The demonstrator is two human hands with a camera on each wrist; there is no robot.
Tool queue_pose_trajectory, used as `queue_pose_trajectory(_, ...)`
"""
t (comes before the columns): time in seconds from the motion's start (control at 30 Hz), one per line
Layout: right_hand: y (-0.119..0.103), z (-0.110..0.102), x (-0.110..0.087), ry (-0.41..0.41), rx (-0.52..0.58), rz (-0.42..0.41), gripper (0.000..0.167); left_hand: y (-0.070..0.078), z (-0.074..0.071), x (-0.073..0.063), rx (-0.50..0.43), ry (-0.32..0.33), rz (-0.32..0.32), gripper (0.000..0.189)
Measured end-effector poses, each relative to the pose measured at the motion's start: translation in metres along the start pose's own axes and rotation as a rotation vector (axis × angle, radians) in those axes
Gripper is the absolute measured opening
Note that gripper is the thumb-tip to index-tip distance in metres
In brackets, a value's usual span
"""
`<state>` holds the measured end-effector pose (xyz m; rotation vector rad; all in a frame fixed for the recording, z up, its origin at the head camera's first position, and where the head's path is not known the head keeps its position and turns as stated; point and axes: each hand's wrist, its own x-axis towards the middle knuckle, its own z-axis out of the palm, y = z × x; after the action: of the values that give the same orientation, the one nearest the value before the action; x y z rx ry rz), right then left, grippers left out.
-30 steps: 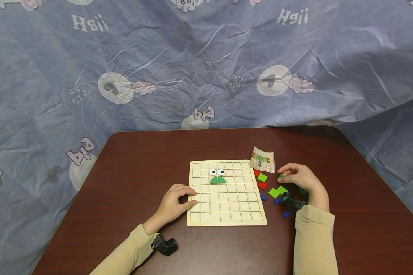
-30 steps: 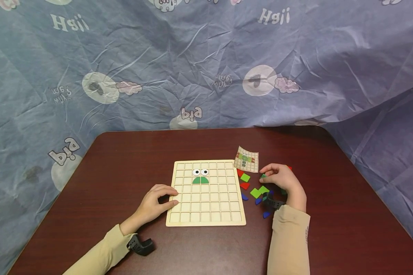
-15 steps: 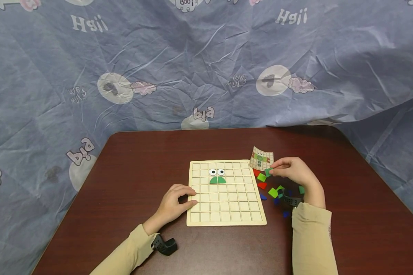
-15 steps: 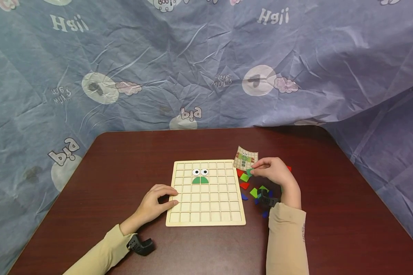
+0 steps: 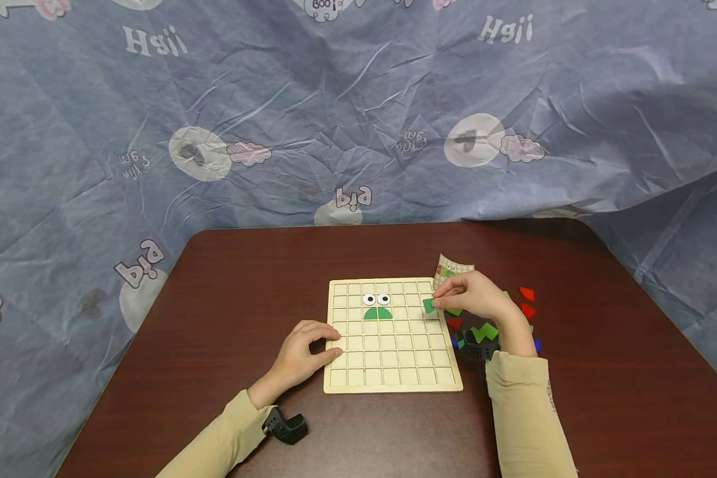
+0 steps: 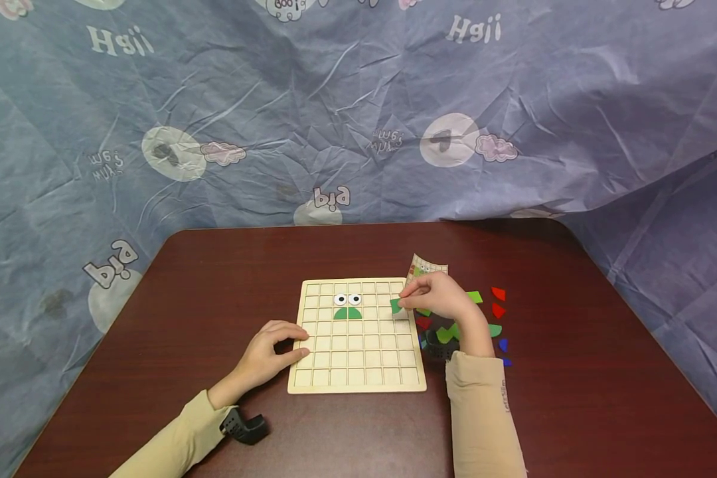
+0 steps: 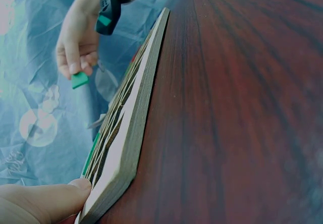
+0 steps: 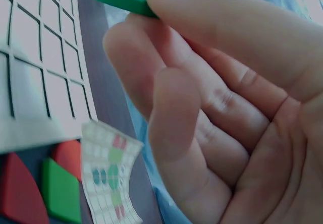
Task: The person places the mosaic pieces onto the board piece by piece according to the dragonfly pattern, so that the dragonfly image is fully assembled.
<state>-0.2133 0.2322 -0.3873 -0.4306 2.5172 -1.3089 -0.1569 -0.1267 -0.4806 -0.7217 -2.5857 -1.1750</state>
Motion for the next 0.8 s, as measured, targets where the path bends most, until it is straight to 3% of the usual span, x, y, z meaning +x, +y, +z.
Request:
queue_pose_trajectory(0.47, -0.011, 0.038, 0.023, -0.105, 0.013, -0.073, 0.015, 0.001, 0.0, 0.0, 0.007, -0.004, -0.004, 0.021)
queue_pose_trajectory(0.8, -0.013, 0.055, 0.029, -0.12, 0.015, -0.071, 0.015, 0.002, 0.0, 0.0, 0.004, -0.009, -0.007, 0.021)
